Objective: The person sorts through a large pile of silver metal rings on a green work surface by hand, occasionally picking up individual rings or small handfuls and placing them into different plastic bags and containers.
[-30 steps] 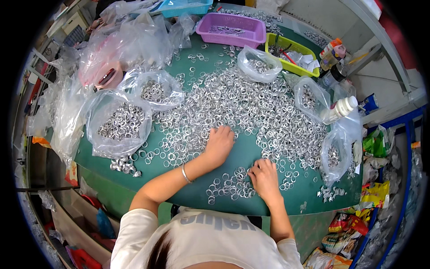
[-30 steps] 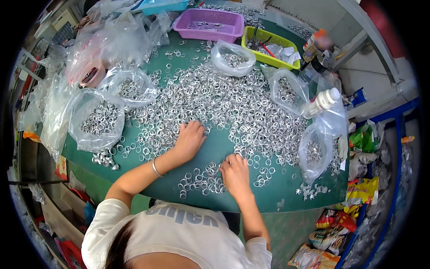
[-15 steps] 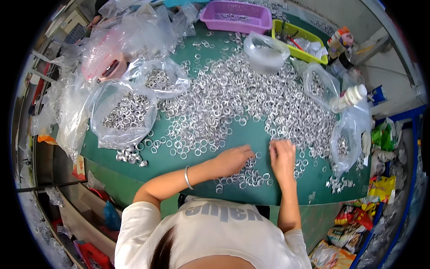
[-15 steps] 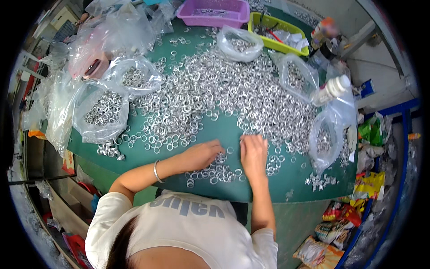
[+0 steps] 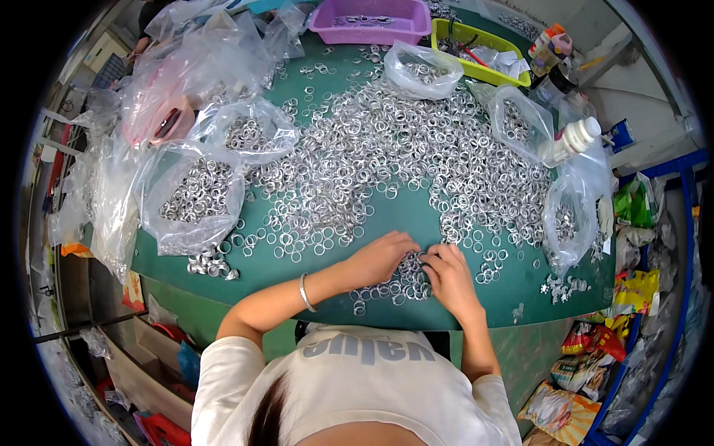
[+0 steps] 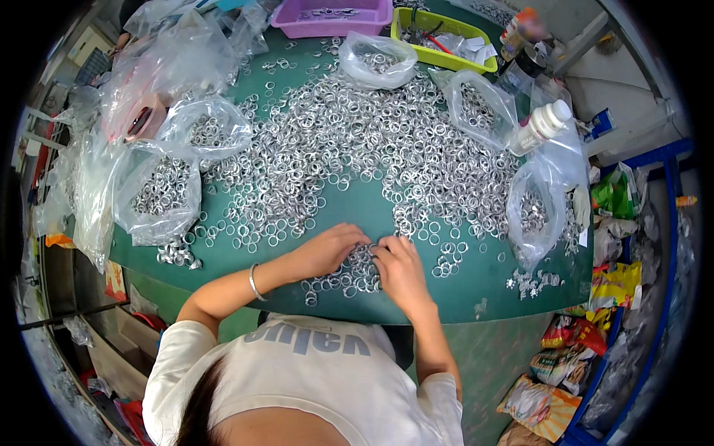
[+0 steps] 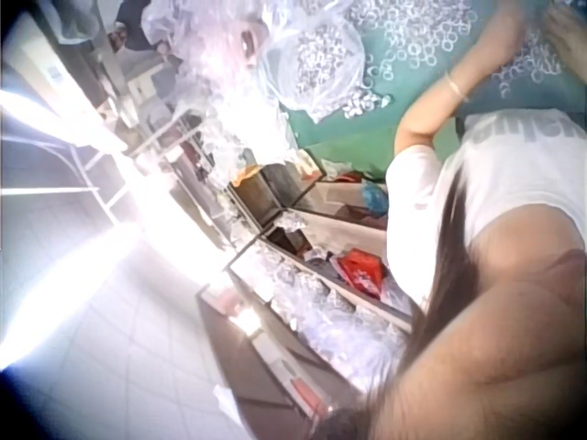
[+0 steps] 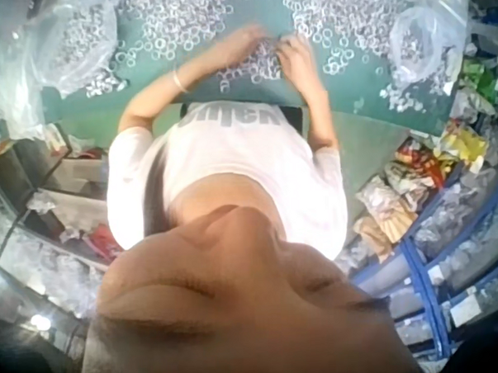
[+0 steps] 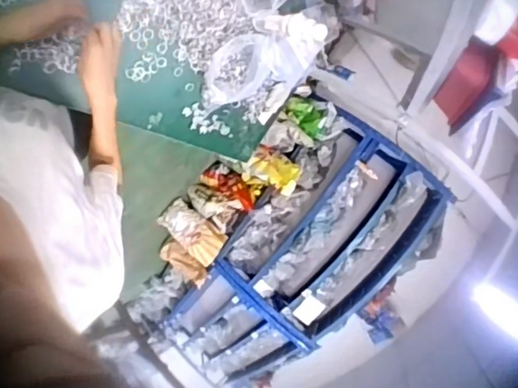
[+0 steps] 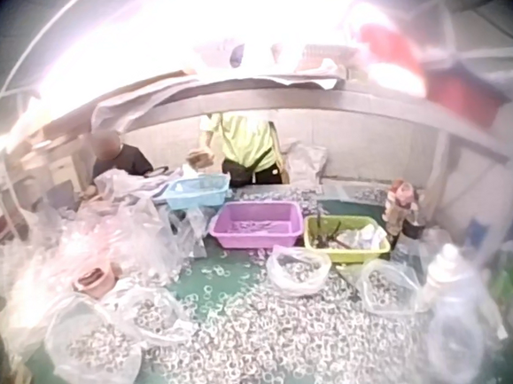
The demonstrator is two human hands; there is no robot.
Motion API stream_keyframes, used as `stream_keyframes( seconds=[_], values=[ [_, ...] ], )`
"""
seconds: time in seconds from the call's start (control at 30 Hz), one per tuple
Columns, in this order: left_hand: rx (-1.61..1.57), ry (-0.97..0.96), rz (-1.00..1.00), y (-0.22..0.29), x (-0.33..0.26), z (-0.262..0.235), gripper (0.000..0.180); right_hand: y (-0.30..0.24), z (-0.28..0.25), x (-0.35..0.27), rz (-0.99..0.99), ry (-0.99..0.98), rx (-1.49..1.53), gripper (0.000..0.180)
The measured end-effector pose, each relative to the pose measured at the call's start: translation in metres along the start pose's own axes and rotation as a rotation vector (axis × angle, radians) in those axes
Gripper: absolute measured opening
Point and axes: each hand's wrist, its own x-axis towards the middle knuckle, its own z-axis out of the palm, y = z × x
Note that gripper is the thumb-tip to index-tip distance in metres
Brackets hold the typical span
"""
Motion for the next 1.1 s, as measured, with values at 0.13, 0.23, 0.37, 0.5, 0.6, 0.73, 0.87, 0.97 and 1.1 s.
stream_keyframes(
  seconds=[0.13, 0.23, 0.37, 0.5, 0.6, 0.73, 0.87, 0.97, 1.1],
  values=[
    [-0.01, 0.092, -0.027, 0.004, -0.003, 0.0, 0.035, 0.004, -0.004, -0.009, 0.076, 0.087, 0.18, 0.022],
    [-0.085, 0.042, -0.035, 0.007, -0.001, 0.009, 0.038, 0.004, 0.001, -0.013, 0.087, 0.116, 0.236, 0.023],
    [-0.124, 0.06, -0.028, 0.016, -0.006, 0.01, 0.036, 0.013, -0.007, -0.029, 0.088, 0.234, 0.242, 0.019],
    [-0.209, 0.205, -0.183, 0.02, -0.015, 0.0, 0.034, 0.016, -0.012, -0.048, 0.233, 0.19, 0.249, 0.017],
    [-0.159, 0.256, -0.223, 0.02, -0.025, -0.005, 0.034, 0.01, -0.01, -0.052, 0.245, 0.212, 0.179, 0.018],
    [0.033, 0.284, -0.162, 0.022, -0.029, -0.003, 0.033, 0.006, 0.001, -0.05, 0.212, 0.221, 0.175, 0.022],
    [0.221, 0.264, -0.085, 0.015, -0.023, 0.008, 0.033, 0.001, 0.01, -0.042, 0.134, 0.21, 0.21, 0.027],
    [0.075, 0.161, -0.103, 0.013, -0.025, 0.008, 0.033, -0.002, 0.015, -0.049, 0.107, 0.124, 0.187, 0.027],
    [-0.014, 0.326, -0.163, 0.017, -0.038, -0.011, 0.031, 0.002, 0.014, -0.065, 0.1, 0.096, 0.272, 0.03]
  ],
)
